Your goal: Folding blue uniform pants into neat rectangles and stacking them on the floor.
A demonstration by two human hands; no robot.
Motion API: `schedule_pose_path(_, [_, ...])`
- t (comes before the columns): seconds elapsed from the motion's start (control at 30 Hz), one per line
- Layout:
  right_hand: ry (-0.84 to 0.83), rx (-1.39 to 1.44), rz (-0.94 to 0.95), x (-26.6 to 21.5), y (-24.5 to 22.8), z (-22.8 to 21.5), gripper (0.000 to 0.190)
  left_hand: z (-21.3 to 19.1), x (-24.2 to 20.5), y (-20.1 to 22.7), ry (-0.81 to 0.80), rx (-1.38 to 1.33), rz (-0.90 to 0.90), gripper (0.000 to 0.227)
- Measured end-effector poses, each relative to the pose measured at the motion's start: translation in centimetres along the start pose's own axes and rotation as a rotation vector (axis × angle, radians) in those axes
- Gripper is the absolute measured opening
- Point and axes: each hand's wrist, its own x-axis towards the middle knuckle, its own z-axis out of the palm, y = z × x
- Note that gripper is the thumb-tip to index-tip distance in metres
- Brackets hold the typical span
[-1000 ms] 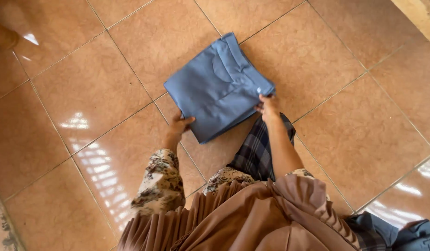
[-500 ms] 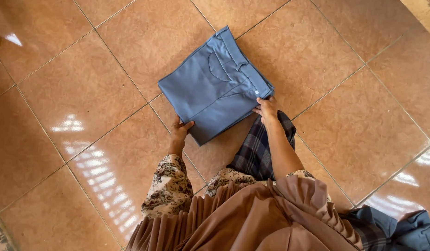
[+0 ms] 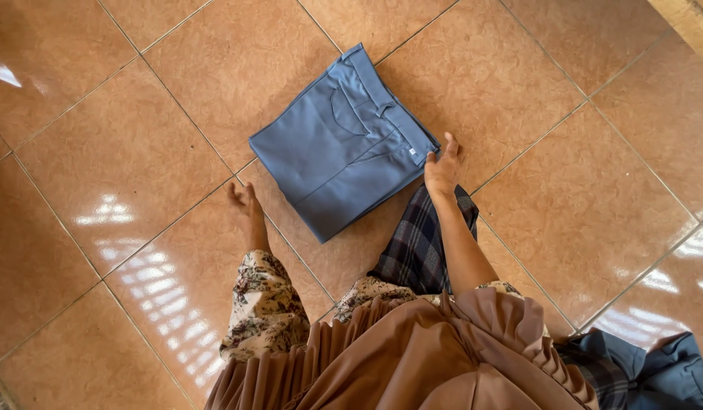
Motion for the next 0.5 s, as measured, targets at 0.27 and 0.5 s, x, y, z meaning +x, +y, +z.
schedule_pose_path(0.27, [-0.146,-0.435,-0.52,-2.7,-8.5,-5.0,0.063,6.8,-7.0,9.3,-0.003,0.731,0.69,0.069])
schedule_pose_path(0.5, [-0.24,-0.47,-0.525,-2.9,-7.4,-5.2,0.065,11.7,-11.4,8.4,-0.149,0.716,0.931,0.071])
